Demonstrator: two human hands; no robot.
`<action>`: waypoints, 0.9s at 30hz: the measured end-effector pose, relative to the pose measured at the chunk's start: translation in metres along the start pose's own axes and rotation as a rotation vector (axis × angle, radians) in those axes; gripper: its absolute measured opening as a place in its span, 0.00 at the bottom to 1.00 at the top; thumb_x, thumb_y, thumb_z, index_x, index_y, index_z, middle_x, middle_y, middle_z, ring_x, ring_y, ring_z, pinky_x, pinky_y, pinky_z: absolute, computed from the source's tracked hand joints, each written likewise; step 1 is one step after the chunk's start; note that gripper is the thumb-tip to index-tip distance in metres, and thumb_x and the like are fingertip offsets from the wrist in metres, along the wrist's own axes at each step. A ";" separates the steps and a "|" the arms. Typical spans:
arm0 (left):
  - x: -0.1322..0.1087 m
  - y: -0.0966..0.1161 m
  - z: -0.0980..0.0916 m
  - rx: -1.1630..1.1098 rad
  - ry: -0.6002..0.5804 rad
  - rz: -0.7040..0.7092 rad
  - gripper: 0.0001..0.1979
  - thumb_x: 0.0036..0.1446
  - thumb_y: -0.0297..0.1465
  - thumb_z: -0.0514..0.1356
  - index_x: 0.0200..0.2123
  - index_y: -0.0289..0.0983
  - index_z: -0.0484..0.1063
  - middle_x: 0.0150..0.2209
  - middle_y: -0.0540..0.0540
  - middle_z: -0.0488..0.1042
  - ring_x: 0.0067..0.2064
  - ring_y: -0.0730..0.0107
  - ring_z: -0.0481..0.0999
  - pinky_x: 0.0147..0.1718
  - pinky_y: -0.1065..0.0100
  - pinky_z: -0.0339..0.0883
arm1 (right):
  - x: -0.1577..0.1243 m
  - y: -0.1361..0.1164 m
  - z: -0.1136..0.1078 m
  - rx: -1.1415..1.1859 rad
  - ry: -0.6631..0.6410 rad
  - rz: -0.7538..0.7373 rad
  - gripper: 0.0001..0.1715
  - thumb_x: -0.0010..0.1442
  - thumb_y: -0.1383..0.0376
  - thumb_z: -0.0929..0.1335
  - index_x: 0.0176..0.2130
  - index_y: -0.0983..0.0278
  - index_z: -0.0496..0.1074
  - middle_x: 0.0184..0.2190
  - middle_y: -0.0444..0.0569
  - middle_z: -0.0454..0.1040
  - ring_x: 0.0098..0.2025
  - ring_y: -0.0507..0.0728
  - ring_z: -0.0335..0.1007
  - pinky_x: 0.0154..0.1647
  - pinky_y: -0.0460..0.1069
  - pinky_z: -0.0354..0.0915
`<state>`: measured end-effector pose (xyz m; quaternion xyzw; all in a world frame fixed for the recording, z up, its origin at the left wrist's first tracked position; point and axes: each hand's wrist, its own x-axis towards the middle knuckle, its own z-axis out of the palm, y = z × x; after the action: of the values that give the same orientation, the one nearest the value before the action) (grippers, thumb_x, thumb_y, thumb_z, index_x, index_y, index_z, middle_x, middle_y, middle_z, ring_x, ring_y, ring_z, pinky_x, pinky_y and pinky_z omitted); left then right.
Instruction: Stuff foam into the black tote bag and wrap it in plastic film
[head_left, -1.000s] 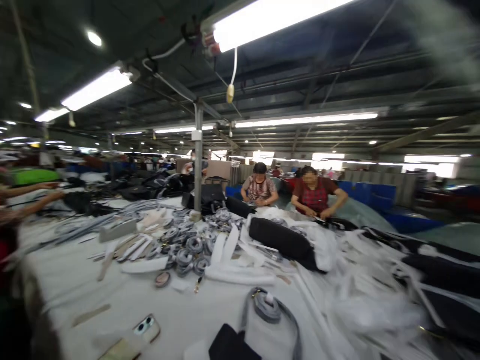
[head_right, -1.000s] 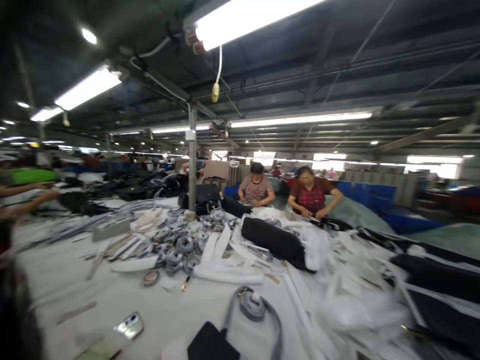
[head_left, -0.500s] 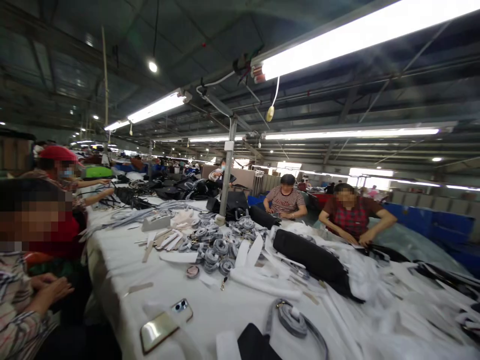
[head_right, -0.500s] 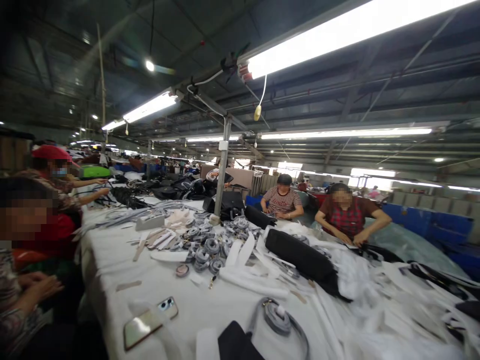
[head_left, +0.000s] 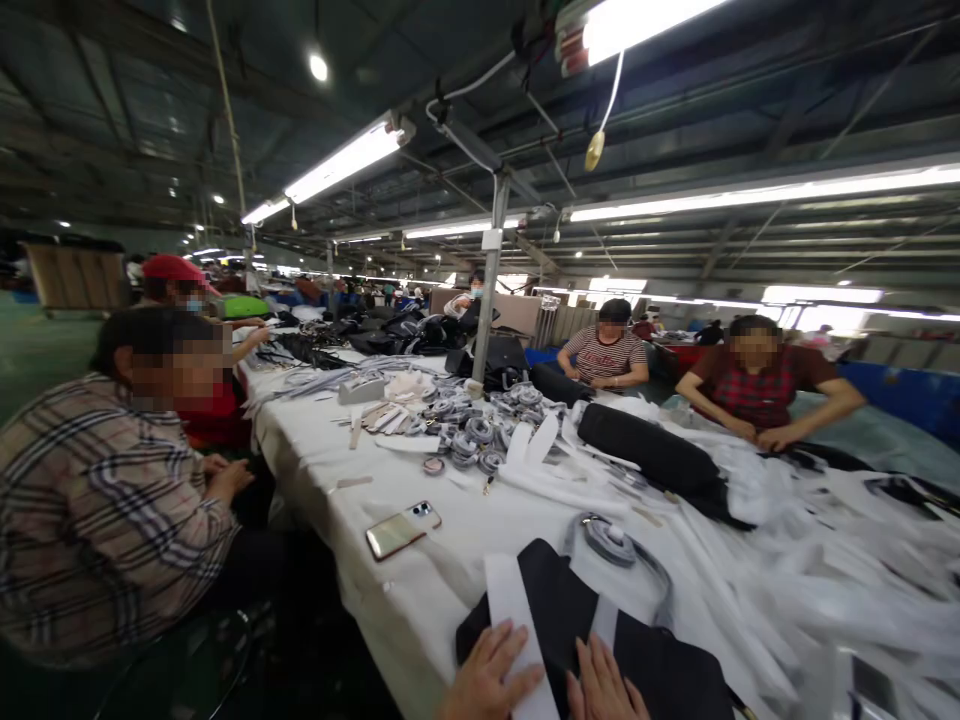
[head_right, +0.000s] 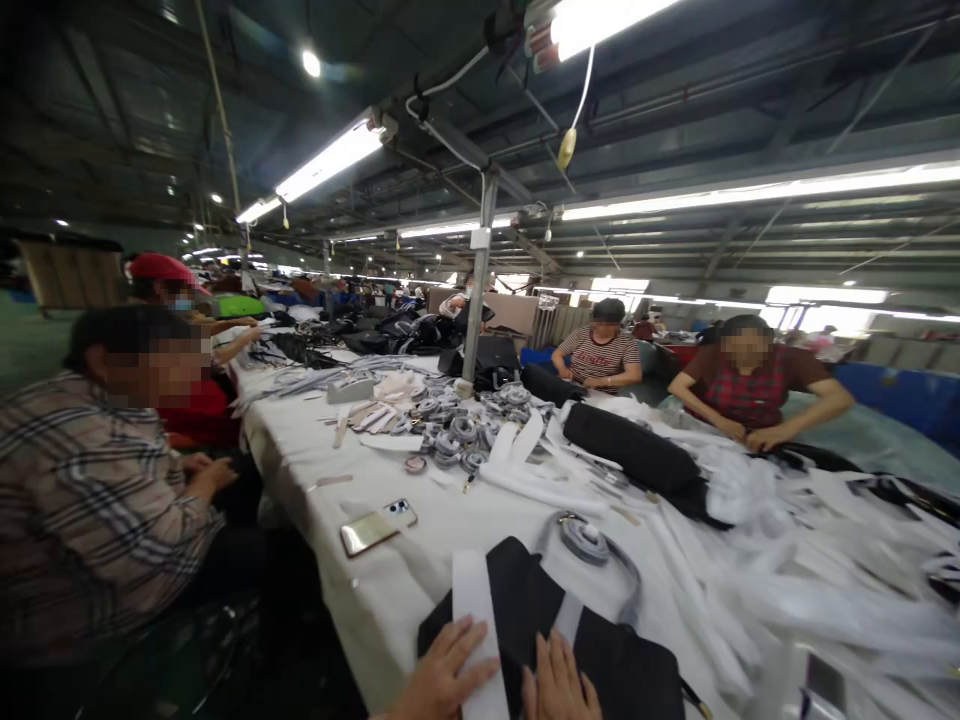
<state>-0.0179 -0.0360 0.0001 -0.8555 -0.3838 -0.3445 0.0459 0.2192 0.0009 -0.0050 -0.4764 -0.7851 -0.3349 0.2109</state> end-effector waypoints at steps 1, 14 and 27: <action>-0.014 0.002 -0.008 -0.034 0.036 -0.016 0.28 0.57 0.32 0.58 0.61 0.47 0.58 0.59 0.36 0.65 0.61 0.48 0.62 0.53 0.50 0.65 | 0.001 -0.002 -0.003 0.000 -0.023 -0.014 0.26 0.62 0.62 0.55 0.50 0.65 0.73 0.55 0.57 0.69 0.55 0.63 0.66 0.43 0.57 0.65; -0.099 0.008 -0.197 -1.039 1.079 -1.345 0.12 0.56 0.24 0.61 0.45 0.37 0.71 0.44 0.42 0.77 0.47 0.57 0.77 0.46 0.53 0.73 | 0.004 -0.012 -0.026 0.100 -0.148 0.075 0.26 0.65 0.63 0.55 0.55 0.69 0.67 0.59 0.61 0.63 0.60 0.65 0.58 0.52 0.61 0.59; -0.008 -0.006 -0.161 -1.389 0.891 -1.332 0.10 0.58 0.28 0.60 0.44 0.34 0.68 0.38 0.42 0.77 0.33 0.68 0.78 0.31 0.67 0.75 | 0.012 -0.019 -0.038 0.235 -0.199 0.190 0.30 0.66 0.57 0.53 0.59 0.72 0.61 0.61 0.63 0.58 0.62 0.66 0.54 0.56 0.62 0.55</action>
<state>-0.1150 -0.0914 0.1161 -0.1073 -0.4425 -0.7265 -0.5147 0.1970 -0.0257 0.0226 -0.5513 -0.7873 -0.1705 0.2172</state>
